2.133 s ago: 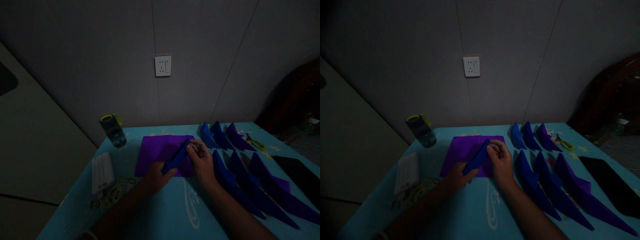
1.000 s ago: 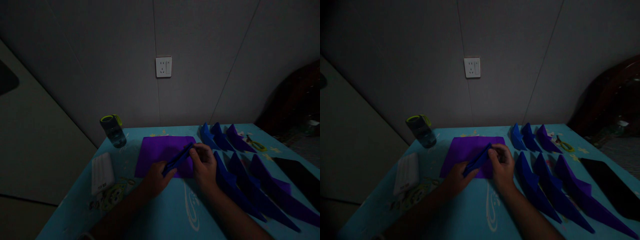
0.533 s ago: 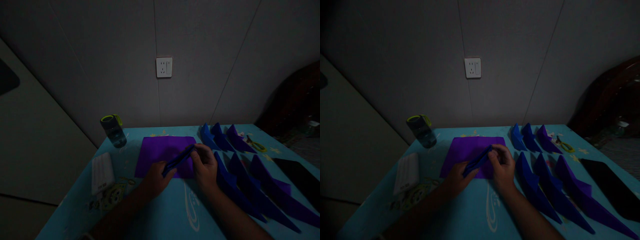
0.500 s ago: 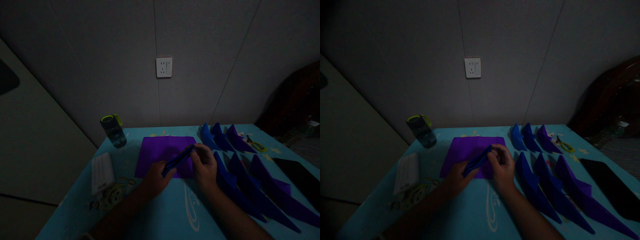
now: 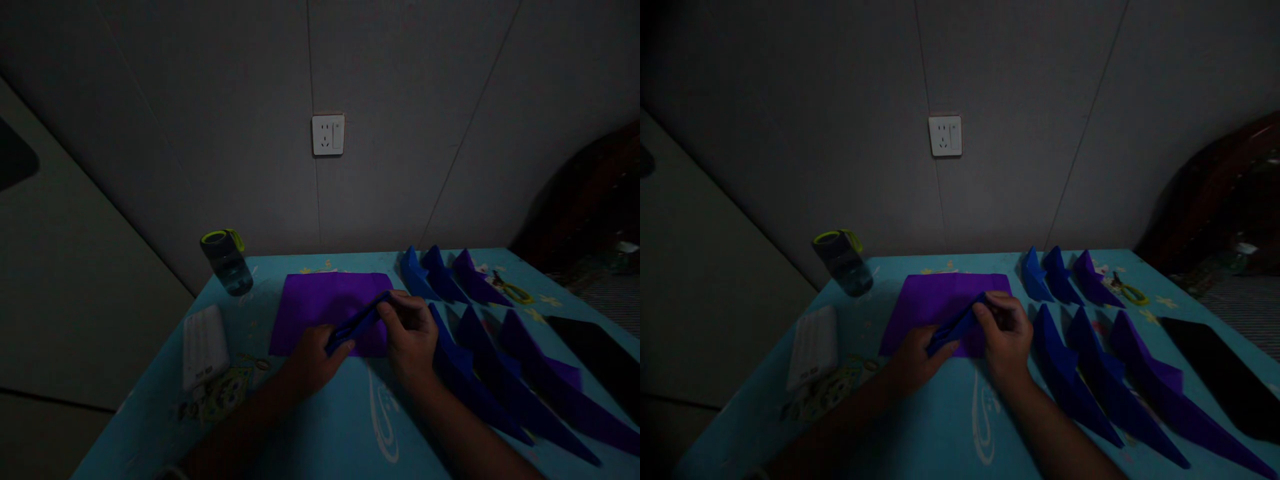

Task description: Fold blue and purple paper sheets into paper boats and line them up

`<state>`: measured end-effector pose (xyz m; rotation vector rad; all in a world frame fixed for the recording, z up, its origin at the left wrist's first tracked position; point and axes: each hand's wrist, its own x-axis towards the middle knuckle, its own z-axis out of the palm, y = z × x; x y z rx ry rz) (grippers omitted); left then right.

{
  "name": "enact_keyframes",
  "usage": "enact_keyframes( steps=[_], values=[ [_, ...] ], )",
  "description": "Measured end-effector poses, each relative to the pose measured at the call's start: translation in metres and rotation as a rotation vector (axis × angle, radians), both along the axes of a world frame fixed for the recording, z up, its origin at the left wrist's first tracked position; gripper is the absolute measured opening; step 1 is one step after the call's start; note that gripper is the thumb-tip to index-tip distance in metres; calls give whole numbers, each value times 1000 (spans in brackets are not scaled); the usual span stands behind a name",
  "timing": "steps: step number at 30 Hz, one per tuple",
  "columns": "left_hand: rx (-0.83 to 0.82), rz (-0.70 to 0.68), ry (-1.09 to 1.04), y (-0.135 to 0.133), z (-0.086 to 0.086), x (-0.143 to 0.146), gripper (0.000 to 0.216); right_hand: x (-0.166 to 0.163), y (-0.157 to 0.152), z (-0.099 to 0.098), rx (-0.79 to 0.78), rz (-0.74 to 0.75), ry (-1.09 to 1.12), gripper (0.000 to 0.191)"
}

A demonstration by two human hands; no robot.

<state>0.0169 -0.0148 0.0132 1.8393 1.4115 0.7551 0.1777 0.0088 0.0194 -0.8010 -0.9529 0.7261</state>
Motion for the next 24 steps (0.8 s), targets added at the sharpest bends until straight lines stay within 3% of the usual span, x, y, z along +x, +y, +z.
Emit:
enact_keyframes(
  steps=[4,9,15,20,24],
  values=[
    [-17,-19,-5,0,-2,0,31,3,5,-3,-84,56,71,17],
    [-74,-29,-14,2,-1,-2,31,6,13,-7,-242,231,152,29],
    [-89,-45,17,5,0,-4,31,12,12,-7,-215,224,38,26],
    [-73,-62,63,4,-3,-4,34,14,11,-2,-277,324,154,27],
    [-267,-101,-107,1,-1,-4,35,11,15,2,-345,390,284,33]
  ],
)
